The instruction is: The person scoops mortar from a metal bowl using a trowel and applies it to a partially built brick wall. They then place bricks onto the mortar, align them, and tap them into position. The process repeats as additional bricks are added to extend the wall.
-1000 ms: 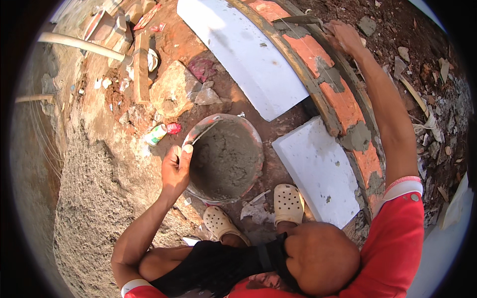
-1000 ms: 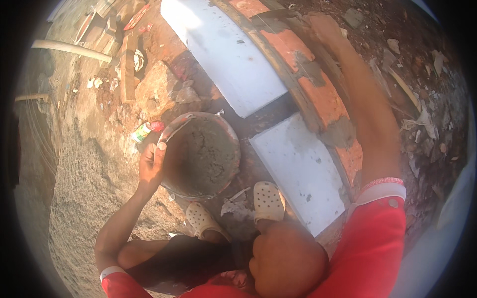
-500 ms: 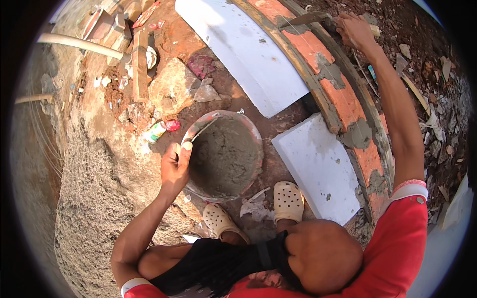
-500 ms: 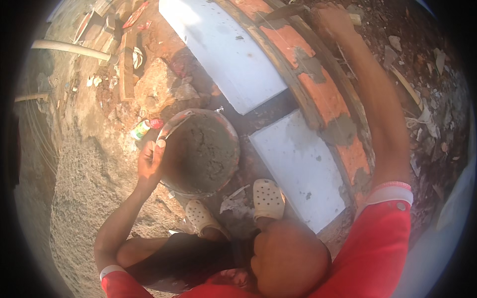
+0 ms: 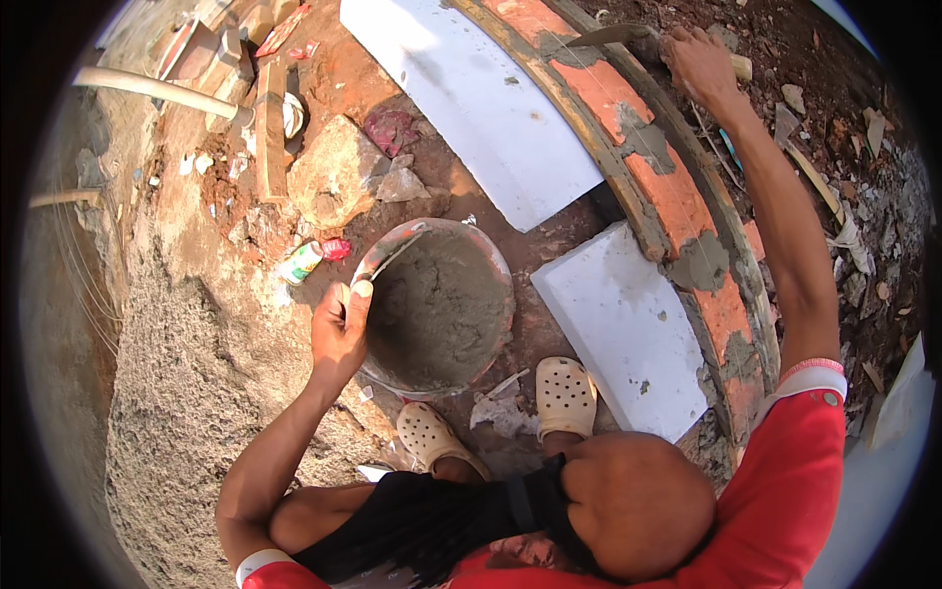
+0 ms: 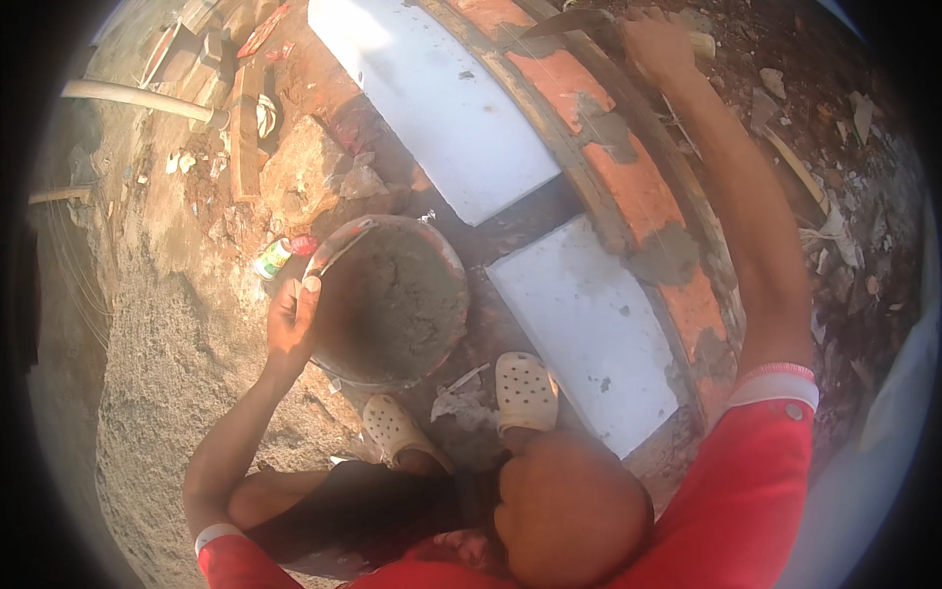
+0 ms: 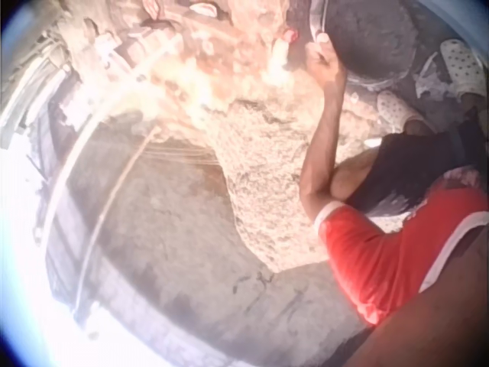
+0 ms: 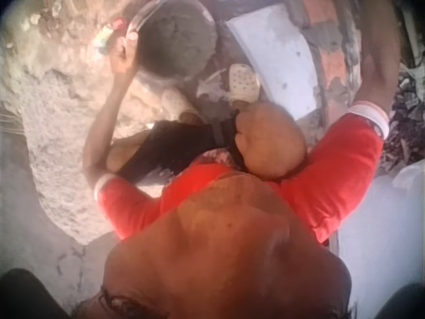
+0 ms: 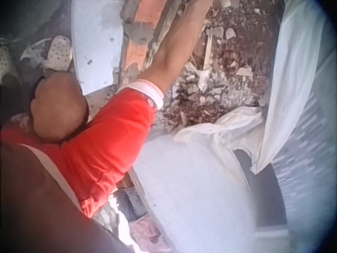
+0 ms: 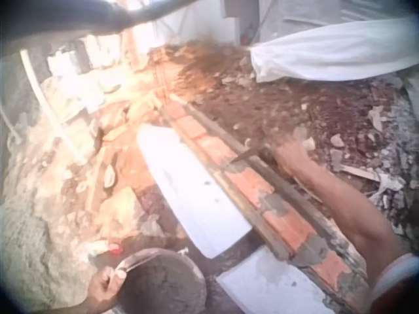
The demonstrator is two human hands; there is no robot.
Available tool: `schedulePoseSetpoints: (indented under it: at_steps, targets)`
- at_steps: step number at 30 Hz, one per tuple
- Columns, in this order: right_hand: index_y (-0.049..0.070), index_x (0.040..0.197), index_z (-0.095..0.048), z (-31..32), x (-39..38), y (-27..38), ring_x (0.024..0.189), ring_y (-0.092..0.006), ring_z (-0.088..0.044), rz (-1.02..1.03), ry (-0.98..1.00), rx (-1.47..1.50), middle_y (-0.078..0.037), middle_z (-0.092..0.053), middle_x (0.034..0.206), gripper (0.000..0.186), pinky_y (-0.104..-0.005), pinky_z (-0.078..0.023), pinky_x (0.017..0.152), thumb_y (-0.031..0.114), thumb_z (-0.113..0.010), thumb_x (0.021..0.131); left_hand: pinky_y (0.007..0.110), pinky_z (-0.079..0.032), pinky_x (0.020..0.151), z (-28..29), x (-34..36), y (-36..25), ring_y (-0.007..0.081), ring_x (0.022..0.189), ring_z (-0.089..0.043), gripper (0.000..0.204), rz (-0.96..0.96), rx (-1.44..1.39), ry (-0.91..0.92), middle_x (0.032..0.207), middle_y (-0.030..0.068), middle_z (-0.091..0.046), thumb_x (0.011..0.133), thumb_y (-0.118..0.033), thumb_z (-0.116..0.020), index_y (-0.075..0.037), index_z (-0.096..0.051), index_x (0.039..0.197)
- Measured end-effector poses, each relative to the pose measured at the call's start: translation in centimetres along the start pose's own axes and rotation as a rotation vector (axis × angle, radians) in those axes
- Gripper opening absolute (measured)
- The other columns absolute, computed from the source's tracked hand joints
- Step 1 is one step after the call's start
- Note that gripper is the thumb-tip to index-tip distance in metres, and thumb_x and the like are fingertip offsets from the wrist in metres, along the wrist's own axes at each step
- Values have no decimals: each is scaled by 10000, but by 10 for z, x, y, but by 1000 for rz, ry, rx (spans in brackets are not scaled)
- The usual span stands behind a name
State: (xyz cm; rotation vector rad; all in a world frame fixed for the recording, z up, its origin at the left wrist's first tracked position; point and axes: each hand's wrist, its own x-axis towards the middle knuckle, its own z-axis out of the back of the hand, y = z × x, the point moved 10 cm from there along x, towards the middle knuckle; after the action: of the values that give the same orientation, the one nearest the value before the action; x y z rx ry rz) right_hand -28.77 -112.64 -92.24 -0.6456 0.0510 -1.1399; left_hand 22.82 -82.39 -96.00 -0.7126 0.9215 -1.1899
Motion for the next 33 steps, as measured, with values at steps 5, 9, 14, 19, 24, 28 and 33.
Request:
schedulePoseSetpoints:
  at_steps: [5, 9, 14, 19, 24, 28, 33]
  targets:
    - [42, 1066, -651, 13, -42, -13, 852, -262, -687, -343, 305, 480, -109, -661, 894, 207, -425, -558, 771, 233, -600, 1004, 286, -306, 591, 6, -1, 1, 66, 687, -316, 425, 20, 67, -19, 706, -55, -348, 1072, -290, -607, -82, -405, 761]
    - [57, 914, -607, 0, -100, 4, 617, -132, -639, -652, 688, 1238, -48, -616, 738, 278, -319, -572, 552, 310, -600, 1028, 289, -306, 592, 4, 0, -7, 72, 686, -314, 446, -26, 65, -6, 701, -48, -341, 1071, -300, -607, -79, -391, 749]
    - [77, 825, -598, -17, -125, 37, 500, -62, -562, -675, 808, 1381, 2, -595, 688, 354, -241, -522, 430, 362, -595, 1034, 294, -310, 599, 3, 1, -8, 78, 686, -316, 457, 18, 107, -15, 700, -46, -335, 1070, -305, -608, -80, -385, 741]
    - [57, 821, -600, -36, -98, 66, 505, -90, -567, -714, 753, 1430, -15, -605, 699, 378, -273, -499, 428, 361, -581, 1044, 294, -314, 602, 3, 0, -10, 79, 686, -317, 453, 0, 72, -6, 701, -49, -336, 1068, -306, -614, -85, -389, 743]
    - [15, 856, -626, -37, -60, 90, 478, -114, -556, -782, 678, 1484, -48, -628, 701, 370, -279, -491, 417, 330, -585, 1046, 287, -312, 602, 4, 1, -7, 73, 689, -317, 443, 7, 57, -8, 704, -56, -343, 1068, -301, -616, -89, -394, 748]
    - [-35, 873, -651, -41, -36, 96, 541, -173, -593, -778, 642, 1506, -103, -627, 700, 337, -345, -506, 486, 264, -564, 1001, 280, -307, 595, 2, -1, -1, 67, 687, -317, 428, 33, -25, 6, 706, -56, -349, 1069, -287, -613, -90, -400, 756]
    - [9, 860, -645, -62, 15, 99, 464, -135, -563, -702, 650, 1392, -56, -602, 632, 381, -300, -494, 407, 333, -590, 1053, 278, -316, 590, 2, -3, -3, 65, 685, -336, 387, 47, -44, 14, 710, -50, -372, 1074, -256, -603, -79, -430, 776]
